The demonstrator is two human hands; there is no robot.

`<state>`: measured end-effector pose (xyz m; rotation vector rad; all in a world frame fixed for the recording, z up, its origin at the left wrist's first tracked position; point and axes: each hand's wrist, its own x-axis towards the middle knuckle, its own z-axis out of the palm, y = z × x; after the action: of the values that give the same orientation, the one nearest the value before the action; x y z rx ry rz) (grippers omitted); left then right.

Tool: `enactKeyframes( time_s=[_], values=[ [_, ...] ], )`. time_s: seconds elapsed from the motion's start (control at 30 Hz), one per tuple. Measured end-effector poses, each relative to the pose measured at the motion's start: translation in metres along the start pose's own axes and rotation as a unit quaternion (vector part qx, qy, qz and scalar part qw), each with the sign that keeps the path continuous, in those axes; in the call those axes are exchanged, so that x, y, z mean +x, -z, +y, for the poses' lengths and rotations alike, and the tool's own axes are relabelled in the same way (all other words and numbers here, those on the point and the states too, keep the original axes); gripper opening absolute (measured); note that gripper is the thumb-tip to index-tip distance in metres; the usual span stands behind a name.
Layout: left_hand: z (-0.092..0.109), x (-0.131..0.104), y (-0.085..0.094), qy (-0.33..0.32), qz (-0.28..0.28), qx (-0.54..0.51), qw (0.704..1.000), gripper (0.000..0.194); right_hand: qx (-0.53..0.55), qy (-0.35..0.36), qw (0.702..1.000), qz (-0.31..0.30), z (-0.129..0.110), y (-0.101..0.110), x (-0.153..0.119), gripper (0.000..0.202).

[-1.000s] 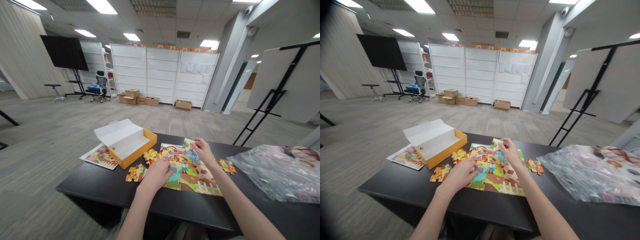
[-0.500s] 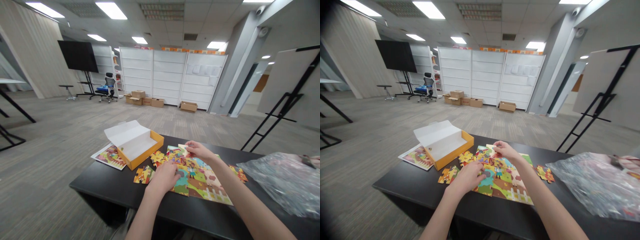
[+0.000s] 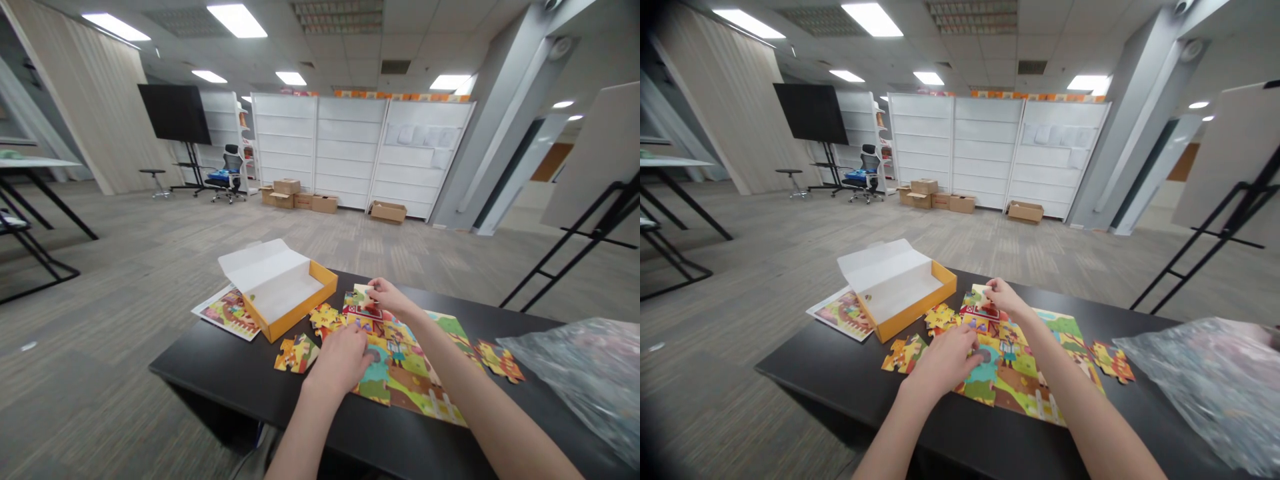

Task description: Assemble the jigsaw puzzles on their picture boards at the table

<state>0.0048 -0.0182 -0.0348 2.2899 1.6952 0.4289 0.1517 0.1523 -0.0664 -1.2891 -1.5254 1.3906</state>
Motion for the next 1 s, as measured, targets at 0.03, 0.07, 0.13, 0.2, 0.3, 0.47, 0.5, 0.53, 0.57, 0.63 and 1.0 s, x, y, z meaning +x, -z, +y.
enactKeyframes(
  time_s=[0.03,0.07,0.13,0.2,0.3,0.47,0.5,0.53,0.57,0.63,1.0],
  values=[
    [0.000,0.000,0.000,0.002,0.000,0.000,1.000,0.018,0.005,0.004,1.000,0.004,0.000,0.001,0.001,0.022],
    [0.001,0.001,-0.001,0.003,-0.001,0.000,1.000,0.018,0.009,0.006,1.000,0.005,0.000,0.001,0.002,0.023],
    [0.001,0.002,-0.001,0.005,-0.001,-0.001,1.000,0.019,0.022,0.008,1.000,-0.004,0.000,0.002,0.001,0.027],
    [0.002,0.002,-0.002,0.006,0.000,-0.001,1.000,0.019,0.043,0.006,0.999,-0.028,-0.002,0.002,-0.001,0.030],
    [0.003,0.003,-0.002,0.006,0.000,0.006,1.000,0.020,0.082,0.006,0.995,-0.064,-0.005,-0.003,-0.004,0.034],
    [0.004,0.002,-0.001,0.004,0.000,0.011,1.000,0.020,0.137,0.035,0.988,-0.054,-0.005,-0.017,-0.002,0.042],
    [0.004,0.002,-0.001,0.006,-0.001,0.010,1.000,0.020,0.144,0.043,0.988,-0.048,-0.005,-0.019,0.000,0.043],
    [0.004,0.001,0.000,0.007,-0.003,0.008,1.000,0.020,0.149,0.050,0.987,-0.044,-0.005,-0.020,0.001,0.045],
    [0.004,0.001,0.000,0.008,-0.004,0.007,1.000,0.020,0.154,0.056,0.986,-0.042,-0.005,-0.019,0.002,0.047],
    [0.004,0.001,0.000,0.007,-0.004,0.006,1.000,0.020,0.157,0.069,0.985,-0.034,-0.006,-0.014,0.004,0.050],
    [0.003,0.004,-0.005,-0.002,0.007,0.020,1.000,0.020,0.175,0.054,0.982,-0.049,-0.002,0.002,0.007,0.051]
  ],
)
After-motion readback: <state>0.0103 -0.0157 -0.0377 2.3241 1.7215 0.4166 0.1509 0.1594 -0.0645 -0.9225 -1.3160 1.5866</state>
